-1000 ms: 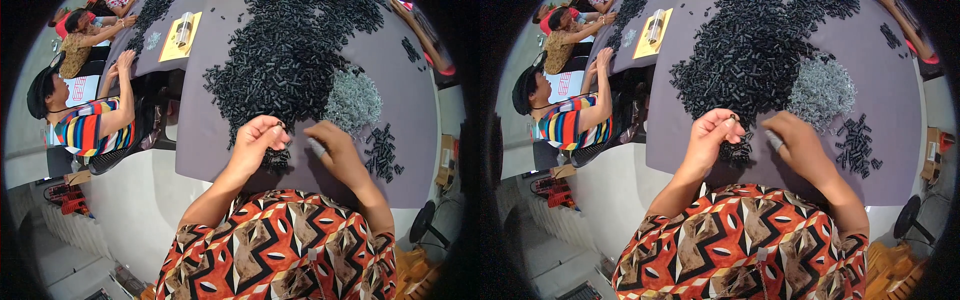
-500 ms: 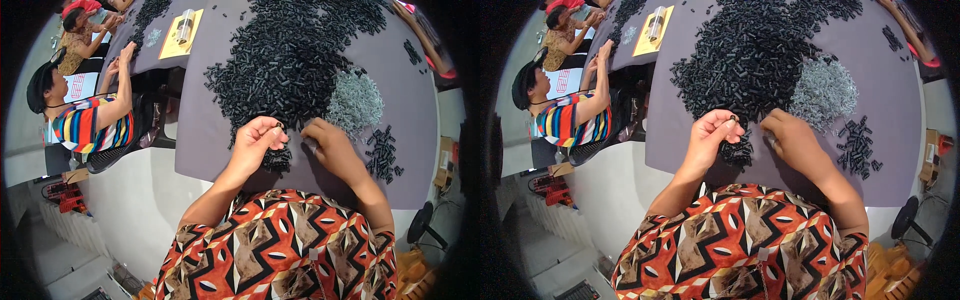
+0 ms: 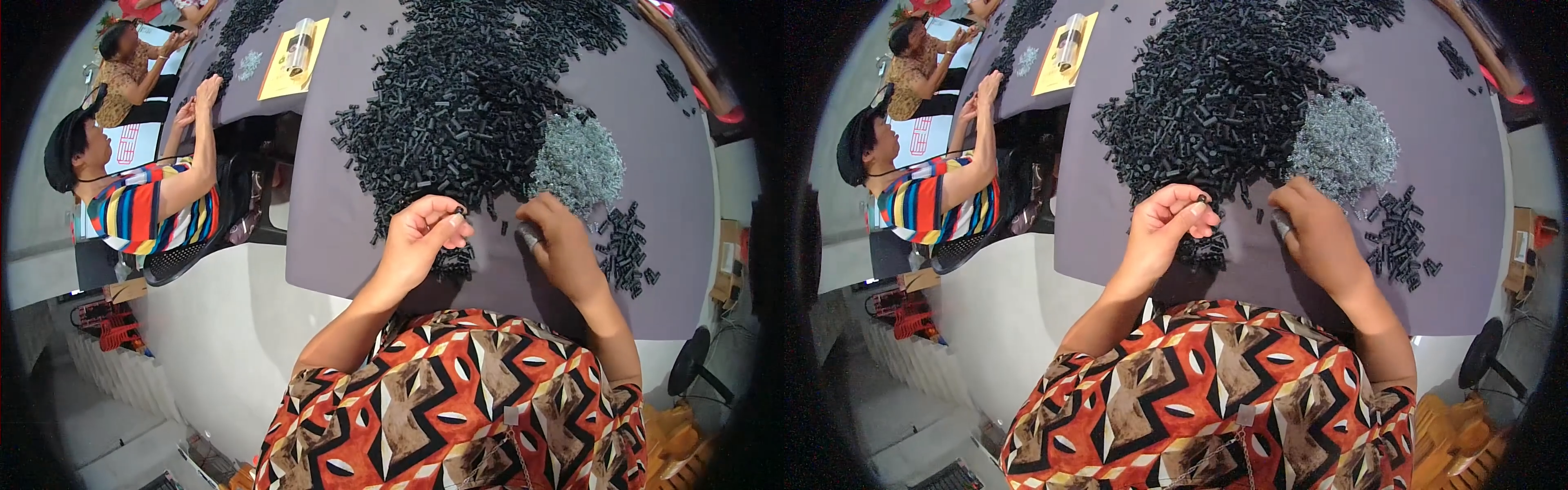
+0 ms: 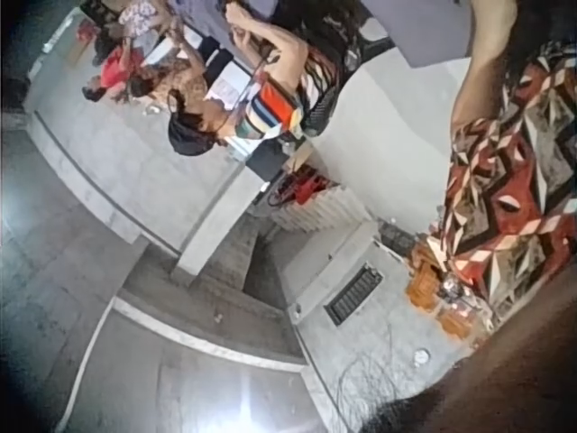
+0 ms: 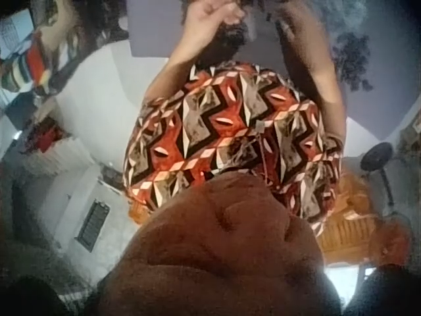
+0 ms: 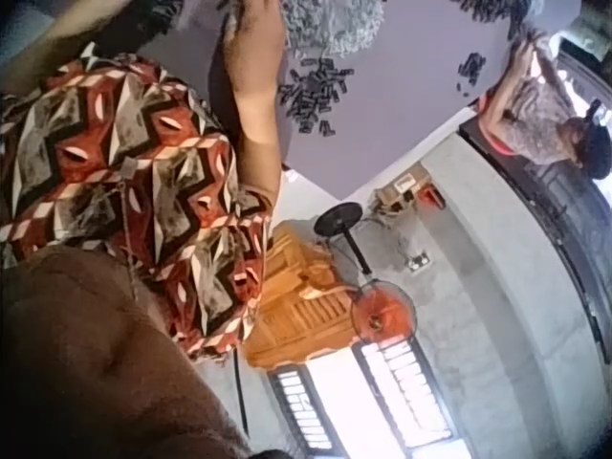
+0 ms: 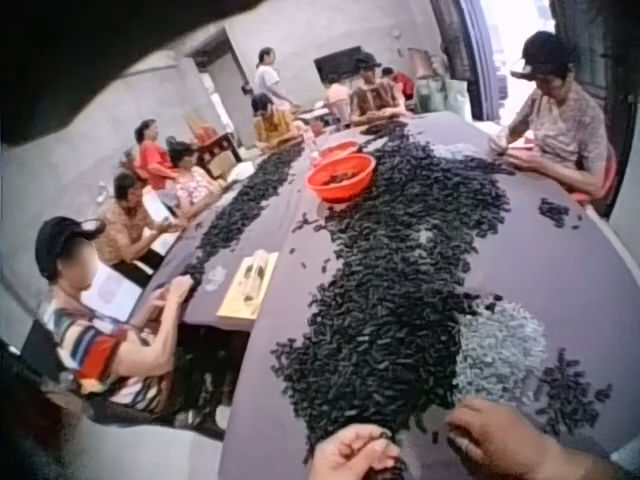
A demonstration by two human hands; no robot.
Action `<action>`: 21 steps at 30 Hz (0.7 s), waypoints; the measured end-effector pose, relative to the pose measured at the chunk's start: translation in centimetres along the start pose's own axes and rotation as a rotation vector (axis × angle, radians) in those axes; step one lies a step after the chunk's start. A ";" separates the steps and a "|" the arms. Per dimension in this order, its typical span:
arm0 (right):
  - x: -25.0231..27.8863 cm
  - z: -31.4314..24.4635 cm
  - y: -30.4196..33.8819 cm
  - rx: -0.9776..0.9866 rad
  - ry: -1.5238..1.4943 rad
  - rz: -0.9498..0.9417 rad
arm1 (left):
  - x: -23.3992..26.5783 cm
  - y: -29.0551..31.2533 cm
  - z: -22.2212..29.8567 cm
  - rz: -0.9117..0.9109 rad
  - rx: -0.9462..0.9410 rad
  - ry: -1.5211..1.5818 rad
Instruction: Sorting and handling small black and silver industrial components on a work table.
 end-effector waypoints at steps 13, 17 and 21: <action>-2.4 -0.2 -0.2 0.073 0.237 -0.024 | -1.4 0.5 -0.5 -0.052 0.022 -0.027; -2.1 -0.4 0.2 0.061 0.236 -0.011 | -1.7 0.5 -0.7 -0.077 0.039 -0.117; -1.6 0.2 0.3 0.030 0.141 -0.037 | -2.0 0.5 -0.9 -0.140 0.065 -0.234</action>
Point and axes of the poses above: each hand's wrist, its own y-axis away from the middle knuckle, its own x-axis out of the back of the hand, z = x × y, the point moved 2 cm from there along -y, towards the middle knuckle, and after that the axes turned 4 degrees about -x, right-handed, at the moved point
